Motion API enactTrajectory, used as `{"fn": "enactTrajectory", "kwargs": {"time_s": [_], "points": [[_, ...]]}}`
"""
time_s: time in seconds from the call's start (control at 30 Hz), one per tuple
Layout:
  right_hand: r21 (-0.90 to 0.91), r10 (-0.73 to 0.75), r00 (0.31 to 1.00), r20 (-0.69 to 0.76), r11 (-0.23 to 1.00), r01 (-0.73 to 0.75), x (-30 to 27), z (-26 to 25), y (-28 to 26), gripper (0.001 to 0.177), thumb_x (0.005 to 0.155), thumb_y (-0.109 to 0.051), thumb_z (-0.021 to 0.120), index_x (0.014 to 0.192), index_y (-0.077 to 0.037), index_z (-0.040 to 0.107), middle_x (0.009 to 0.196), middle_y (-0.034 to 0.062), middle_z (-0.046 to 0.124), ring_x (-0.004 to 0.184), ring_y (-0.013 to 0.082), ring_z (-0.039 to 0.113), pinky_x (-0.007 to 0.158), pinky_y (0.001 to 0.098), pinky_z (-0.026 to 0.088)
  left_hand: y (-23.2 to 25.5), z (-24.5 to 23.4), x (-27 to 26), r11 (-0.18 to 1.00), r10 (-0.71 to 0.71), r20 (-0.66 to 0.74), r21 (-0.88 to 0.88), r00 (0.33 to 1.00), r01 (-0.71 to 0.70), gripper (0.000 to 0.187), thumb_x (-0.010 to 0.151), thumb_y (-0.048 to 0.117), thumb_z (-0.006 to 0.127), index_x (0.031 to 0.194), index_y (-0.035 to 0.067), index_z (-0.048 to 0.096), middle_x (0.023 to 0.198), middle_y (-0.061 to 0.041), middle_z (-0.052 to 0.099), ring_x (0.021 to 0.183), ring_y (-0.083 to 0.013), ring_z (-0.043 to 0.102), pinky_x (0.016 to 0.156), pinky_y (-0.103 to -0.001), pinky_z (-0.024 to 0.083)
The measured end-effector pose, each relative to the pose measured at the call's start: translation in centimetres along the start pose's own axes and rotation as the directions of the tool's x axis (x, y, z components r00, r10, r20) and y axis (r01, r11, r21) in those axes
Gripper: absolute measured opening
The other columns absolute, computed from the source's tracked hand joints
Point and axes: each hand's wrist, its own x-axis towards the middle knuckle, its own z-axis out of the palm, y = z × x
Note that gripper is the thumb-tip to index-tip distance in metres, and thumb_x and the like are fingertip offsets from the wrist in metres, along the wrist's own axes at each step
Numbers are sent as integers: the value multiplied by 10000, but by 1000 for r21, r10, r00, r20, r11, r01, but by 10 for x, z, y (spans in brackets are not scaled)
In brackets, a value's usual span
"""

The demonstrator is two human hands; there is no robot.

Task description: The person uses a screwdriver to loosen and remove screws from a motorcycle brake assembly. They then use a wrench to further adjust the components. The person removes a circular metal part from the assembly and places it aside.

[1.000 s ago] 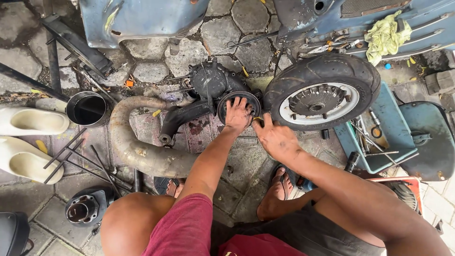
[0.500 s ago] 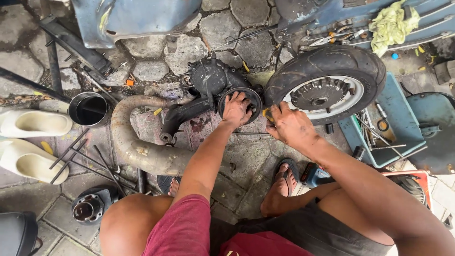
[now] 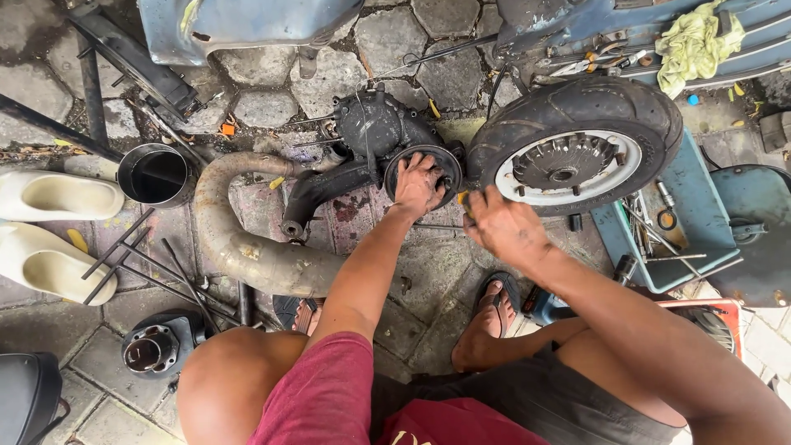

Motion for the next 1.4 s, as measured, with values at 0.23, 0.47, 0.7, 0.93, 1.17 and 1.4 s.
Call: {"fn": "enactTrajectory", "kwargs": {"time_s": [0.23,0.47,0.7,0.93,1.17,1.4], "points": [[-261,-178,981,-78,953,152,-15,11,-41,156,937,-216,618,1057,-144,687,982,121,551,649,249,706,409,341,552,0,-3,2,998,17,53,56,998,-20,254,651,370,700,850,211,695,1037,-17,575,1060,-282,519,840,-475,417],[-436,-294,910,-292,888,147,-18,18,-68,157,858,-128,591,999,-132,661,966,199,576,635,280,653,343,338,475,-2,4,8,996,55,108,64,993,-63,364,637,371,728,954,197,687,1112,-37,535,1114,-298,488,872,-487,413],[-455,-307,901,-306,879,144,2,39,-80,219,847,-136,523,1000,-70,665,814,267,579,542,310,611,347,382,480,0,1,8,996,62,97,52,993,-67,318,699,340,693,969,171,694,1121,-59,538,1093,-297,496,868,-470,400],[-441,-119,964,-239,897,2,9,45,-79,263,899,-190,515,1050,-49,678,840,252,583,489,254,583,296,369,449,-15,41,0,984,25,155,171,988,-52,270,787,405,600,1028,289,636,1195,-13,500,1142,-257,431,903,-454,322],[-417,-148,949,-279,909,19,9,51,-69,258,846,-231,577,996,-29,633,853,294,516,519,303,568,288,470,441,9,5,11,968,98,172,211,980,-134,290,801,288,578,1063,250,698,1174,-85,556,1127,-333,495,822,-497,384],[-353,-159,967,-201,932,80,12,68,-46,285,843,-308,606,1006,-88,684,839,249,558,574,337,610,370,442,484,-3,27,7,966,129,235,188,963,-176,339,758,260,665,1090,208,708,1152,-75,565,1153,-351,499,840,-493,408]]}}
